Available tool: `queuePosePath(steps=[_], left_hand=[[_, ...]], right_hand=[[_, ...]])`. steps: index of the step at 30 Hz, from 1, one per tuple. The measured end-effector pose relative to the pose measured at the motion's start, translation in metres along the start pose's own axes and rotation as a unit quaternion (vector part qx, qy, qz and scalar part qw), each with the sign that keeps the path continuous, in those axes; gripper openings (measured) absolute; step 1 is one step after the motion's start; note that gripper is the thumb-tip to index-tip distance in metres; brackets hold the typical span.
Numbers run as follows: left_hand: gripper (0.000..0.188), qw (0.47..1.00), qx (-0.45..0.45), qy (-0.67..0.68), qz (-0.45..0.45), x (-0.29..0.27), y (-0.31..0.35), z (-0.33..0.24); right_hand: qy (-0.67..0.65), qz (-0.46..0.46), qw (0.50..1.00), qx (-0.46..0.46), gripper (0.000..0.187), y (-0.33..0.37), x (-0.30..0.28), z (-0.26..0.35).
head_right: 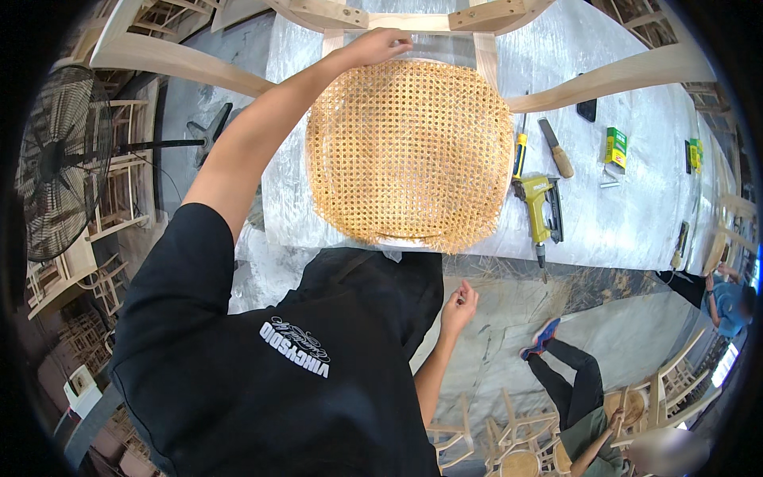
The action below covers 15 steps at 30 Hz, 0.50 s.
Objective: The person aligns a woven cane seat onto an inverted wooden chair frame, then uses a hammer and a nail gun to secure the seat to the frame. The person repeatedly taps the seat edges and staples the perimeter to hold the cane in place.
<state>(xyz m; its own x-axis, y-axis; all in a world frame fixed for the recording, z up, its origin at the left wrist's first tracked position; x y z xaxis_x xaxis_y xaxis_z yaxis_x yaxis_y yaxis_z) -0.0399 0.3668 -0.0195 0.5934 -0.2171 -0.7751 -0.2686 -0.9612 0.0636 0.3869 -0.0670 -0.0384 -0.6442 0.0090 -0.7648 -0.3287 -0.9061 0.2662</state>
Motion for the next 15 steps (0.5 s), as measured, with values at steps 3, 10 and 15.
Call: queuePosePath(steps=[3, 10, 15], left_hand=[[0.029, 1.000, -0.013, 0.007, -0.020, -0.007, 0.025, 0.013], [0.027, 0.993, -0.084, -0.003, -0.086, 0.012, 0.039, -0.013], [0.034, 0.992, -0.108, -0.035, -0.063, 0.019, 0.037, -0.028]], right_hand=[[0.002, 0.006, 1.000, -0.018, 0.028, -0.003, 0.002, -0.006], [-0.011, 0.039, 0.999, -0.001, 0.024, -0.014, -0.006, -0.015], [0.004, 0.038, 0.999, -0.027, 0.024, -0.014, -0.009, -0.020]])
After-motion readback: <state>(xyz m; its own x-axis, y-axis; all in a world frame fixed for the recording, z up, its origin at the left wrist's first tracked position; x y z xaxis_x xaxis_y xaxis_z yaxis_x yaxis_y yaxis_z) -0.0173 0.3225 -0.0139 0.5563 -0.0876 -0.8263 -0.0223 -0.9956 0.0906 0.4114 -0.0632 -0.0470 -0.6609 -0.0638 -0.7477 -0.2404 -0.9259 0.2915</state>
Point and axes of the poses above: each hand's wrist, its own y-axis away from the middle knuckle, its own x-axis out of the palm, z = x × y, the point moved 3 cm from there along -y, towards the middle knuckle, and after that the axes turned 6 degrees about y, right-handed, at the moved point
